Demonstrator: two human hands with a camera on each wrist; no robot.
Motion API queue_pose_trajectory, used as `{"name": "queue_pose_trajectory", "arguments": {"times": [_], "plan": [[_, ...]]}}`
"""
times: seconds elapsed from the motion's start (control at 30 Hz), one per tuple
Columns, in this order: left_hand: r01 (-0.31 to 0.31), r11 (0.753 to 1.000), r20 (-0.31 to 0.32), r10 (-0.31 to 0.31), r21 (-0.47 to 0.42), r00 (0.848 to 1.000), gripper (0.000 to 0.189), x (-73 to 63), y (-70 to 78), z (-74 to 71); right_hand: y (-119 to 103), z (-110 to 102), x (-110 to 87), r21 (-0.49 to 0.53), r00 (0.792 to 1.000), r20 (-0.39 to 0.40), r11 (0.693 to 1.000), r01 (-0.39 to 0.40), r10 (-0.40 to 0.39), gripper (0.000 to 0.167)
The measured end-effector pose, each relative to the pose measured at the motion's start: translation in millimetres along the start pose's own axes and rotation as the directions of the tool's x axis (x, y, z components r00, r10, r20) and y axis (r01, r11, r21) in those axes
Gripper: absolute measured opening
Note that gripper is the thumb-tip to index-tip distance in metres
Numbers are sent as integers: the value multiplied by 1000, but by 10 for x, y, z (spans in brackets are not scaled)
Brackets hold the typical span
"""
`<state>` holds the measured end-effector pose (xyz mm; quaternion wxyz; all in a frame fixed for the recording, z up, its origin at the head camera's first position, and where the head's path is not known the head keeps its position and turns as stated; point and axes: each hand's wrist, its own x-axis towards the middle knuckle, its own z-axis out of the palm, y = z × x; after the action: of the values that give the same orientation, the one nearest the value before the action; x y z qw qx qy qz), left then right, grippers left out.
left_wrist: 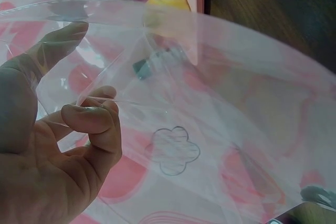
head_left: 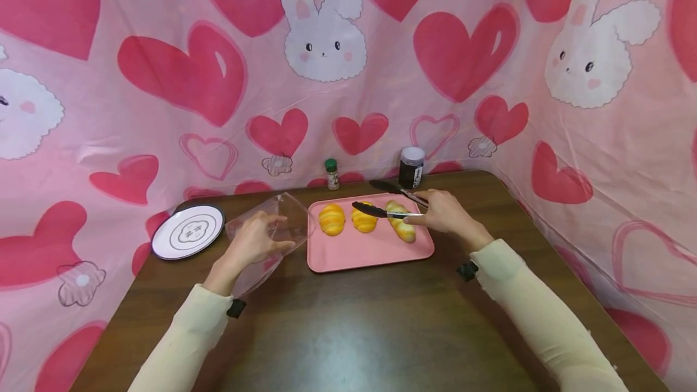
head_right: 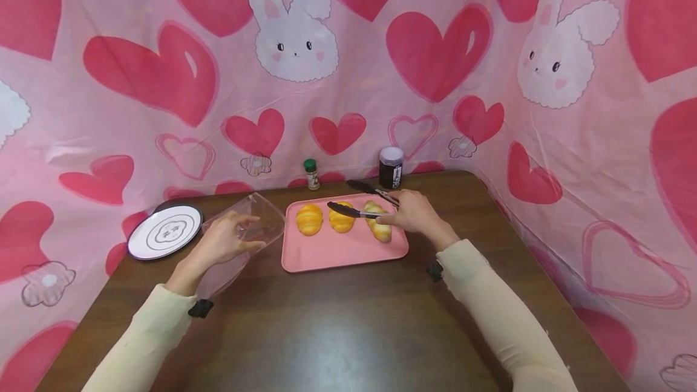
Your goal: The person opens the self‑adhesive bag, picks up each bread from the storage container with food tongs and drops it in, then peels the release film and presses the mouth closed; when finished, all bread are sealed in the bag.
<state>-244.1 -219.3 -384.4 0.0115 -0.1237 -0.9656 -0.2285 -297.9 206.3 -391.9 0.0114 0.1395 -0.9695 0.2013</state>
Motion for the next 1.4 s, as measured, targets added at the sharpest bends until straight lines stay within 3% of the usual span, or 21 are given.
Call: {"name": "queue_pose_trajectory", "arguments": {"times": [0.27,0.6,0.8,1.03,1.4], "plan": [[9,1000,14,-9,-4,1000,66,-4,6,11,-154,71,55,-17,999,-15,999,48,-48,76],[31,999,26,-31,-12,999,68,0,-15,26,-399,232,165,-29,996,87,999,-14,17,63],[28,1000,24,-28,-9,999,69,15,-17,25,-522,347,244,-38,996,80,999,33,-30,67],[22,1000,16,-22,-6,1000,68,29,1,11,-600,407,302,-50,991,56,991,128,-125,59],[15,1000,8,-15,0,1000,69,16,-20,21,-689,449,300,-80,995,45,992,93,-90,59]]}}
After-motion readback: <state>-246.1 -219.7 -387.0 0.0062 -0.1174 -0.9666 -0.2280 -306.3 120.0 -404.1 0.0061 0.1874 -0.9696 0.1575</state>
